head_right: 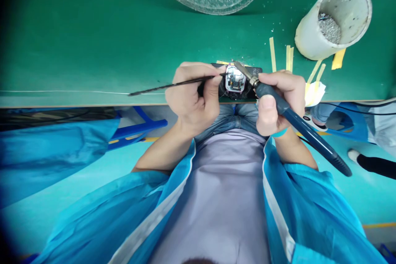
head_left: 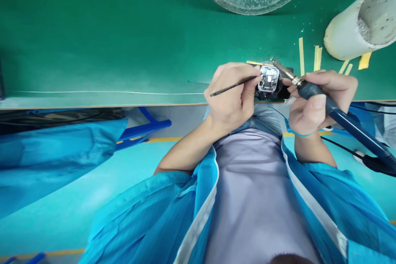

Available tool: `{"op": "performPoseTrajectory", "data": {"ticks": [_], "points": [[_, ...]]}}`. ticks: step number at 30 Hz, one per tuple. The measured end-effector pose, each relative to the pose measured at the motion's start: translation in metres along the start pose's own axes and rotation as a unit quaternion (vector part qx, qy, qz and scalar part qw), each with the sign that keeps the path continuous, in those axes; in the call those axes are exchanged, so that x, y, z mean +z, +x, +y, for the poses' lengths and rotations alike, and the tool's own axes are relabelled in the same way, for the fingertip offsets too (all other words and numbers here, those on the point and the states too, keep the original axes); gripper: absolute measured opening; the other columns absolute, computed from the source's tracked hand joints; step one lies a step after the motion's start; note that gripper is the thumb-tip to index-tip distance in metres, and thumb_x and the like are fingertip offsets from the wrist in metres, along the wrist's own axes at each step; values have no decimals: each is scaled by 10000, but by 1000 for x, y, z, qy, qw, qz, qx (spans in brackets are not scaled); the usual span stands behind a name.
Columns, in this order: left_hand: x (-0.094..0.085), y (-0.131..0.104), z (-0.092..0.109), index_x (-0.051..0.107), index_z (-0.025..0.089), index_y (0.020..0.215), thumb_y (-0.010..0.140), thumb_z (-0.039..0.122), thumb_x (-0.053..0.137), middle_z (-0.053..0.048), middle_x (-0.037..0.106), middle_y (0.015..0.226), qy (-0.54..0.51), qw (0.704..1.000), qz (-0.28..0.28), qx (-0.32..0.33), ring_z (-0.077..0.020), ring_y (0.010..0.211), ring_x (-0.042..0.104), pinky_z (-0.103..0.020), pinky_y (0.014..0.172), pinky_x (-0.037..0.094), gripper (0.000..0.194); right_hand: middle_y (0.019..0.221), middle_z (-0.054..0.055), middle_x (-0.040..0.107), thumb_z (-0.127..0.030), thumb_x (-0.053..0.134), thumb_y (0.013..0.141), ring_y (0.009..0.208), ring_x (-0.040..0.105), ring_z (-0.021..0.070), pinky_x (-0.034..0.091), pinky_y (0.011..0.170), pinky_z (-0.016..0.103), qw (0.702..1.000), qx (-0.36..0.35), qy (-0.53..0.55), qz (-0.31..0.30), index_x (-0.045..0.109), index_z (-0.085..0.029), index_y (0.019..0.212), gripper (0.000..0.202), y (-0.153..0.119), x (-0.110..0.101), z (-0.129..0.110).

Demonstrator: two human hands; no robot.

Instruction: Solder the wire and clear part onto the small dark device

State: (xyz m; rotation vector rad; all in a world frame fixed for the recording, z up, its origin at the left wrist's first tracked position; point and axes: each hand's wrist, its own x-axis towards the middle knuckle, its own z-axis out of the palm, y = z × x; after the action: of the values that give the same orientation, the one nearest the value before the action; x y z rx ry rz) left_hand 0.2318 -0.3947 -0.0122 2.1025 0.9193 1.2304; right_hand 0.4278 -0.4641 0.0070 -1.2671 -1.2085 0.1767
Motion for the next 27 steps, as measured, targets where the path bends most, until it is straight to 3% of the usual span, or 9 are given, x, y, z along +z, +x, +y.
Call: {"op": "performPoseTrajectory", "data": {"ticks": [4,10,15,22,24,27], "points": [[2,-1,3,701,294,1328,1283,489,525,-46,841,1253,-7,1000,7,-10,-234,1225,829,-481,1174,638,267,930,18,639,-701,647,1163,750,704,220,671,753,443,1000,-14,1,-20,778,-290,1194,433,2,-3,-4],[7,7,13,690,287,1258,1278,367,553,-17,840,1125,69,993,83,52,-210,1056,865,-454,964,706,160,908,0,688,-605,629,1175,841,765,246,624,756,423,998,-30,16,-52,802,-268,1191,379,4,-4,-6],[6,7,13,681,269,1272,1285,397,547,-32,840,1130,60,994,78,55,-209,1075,860,-447,981,708,186,968,53,753,-636,661,1161,912,802,299,656,795,478,998,9,-5,-69,816,-264,1173,403,2,-10,-11],[6,3,14,678,311,1305,1285,454,510,-27,829,1212,51,998,41,-7,-231,1169,859,-483,1080,706,221,1015,78,765,-676,646,1178,925,794,294,664,819,477,995,28,-38,-90,804,-248,1181,456,0,-14,-15],[7,3,15,680,313,1302,1281,434,524,-25,826,1208,44,998,50,1,-235,1161,859,-487,1070,706,199,993,69,752,-650,653,1172,903,787,289,664,802,474,996,14,-32,-80,809,-251,1177,428,1,-11,-11],[8,5,14,683,312,1287,1263,367,568,-15,825,1166,49,994,86,36,-225,1099,860,-458,1005,706,129,928,26,688,-618,678,1156,741,714,226,648,731,434,999,-25,17,-11,808,-259,1161,381,1,-2,-3]]}}
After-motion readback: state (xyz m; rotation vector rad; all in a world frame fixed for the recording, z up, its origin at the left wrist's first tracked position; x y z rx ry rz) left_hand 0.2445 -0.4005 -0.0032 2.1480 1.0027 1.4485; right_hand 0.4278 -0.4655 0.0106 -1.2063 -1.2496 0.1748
